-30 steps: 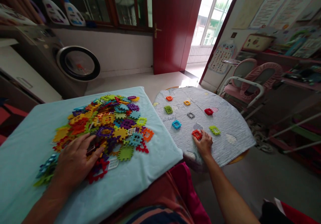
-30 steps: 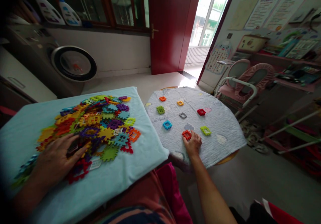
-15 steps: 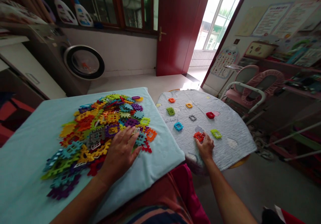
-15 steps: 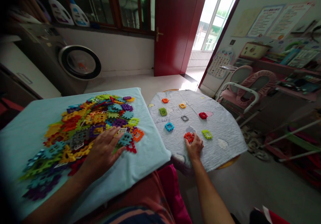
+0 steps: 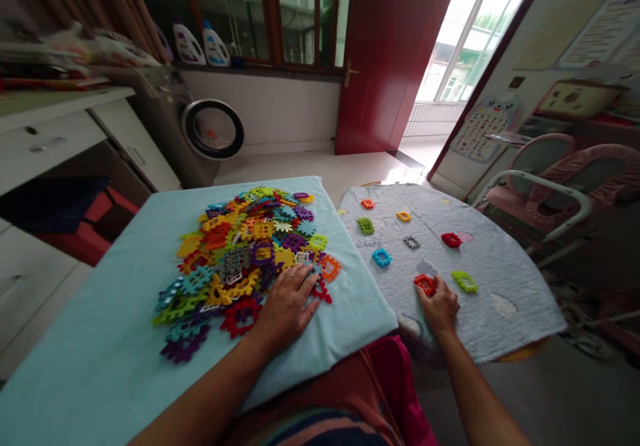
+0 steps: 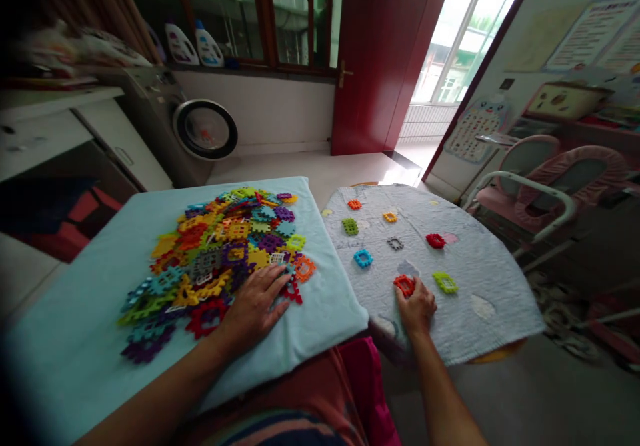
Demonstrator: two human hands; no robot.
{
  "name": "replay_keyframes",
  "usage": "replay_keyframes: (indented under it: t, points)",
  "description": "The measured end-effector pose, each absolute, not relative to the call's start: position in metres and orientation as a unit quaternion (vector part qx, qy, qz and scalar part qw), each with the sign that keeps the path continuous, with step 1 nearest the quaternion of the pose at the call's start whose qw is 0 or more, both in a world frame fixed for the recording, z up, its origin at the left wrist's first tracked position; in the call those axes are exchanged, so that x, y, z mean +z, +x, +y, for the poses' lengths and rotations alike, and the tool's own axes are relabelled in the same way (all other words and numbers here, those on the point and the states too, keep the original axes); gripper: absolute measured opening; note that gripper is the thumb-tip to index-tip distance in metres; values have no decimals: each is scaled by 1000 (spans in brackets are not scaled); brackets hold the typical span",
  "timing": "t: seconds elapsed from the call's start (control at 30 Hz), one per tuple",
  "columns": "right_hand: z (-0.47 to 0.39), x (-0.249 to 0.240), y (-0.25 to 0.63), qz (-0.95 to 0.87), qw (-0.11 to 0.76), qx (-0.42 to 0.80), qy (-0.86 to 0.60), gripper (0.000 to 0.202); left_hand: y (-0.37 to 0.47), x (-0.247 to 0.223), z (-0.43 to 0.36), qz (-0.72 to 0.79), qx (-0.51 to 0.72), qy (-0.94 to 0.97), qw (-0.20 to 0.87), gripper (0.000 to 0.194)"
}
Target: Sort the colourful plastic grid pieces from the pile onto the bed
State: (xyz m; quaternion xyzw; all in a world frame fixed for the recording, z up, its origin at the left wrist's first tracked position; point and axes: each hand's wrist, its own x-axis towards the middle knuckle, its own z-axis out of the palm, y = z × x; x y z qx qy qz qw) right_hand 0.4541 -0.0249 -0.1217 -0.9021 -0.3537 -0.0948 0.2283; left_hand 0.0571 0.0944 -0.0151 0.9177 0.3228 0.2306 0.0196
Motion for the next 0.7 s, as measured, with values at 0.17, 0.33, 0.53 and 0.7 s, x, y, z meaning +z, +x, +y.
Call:
replay_keyframes:
  t: [0.17, 0.33, 0.53, 0.7]
  points:
    - [-24, -127, 460, -355, 239, -112, -897, 69, 59, -11, 90, 338, 215, 916, 29, 42]
    - [-7, -105, 449, -360, 312, -169, -863, 71, 52, -3, 87, 335, 204, 920, 0, 39]
    - [55, -33, 373, -537, 419, -110, -724, 47, 21, 15, 101, 361, 183, 914, -26, 48]
    - [104, 26, 284, -681, 378, 67, -624, 31, 5, 18, 120, 405, 177, 897, -19, 51]
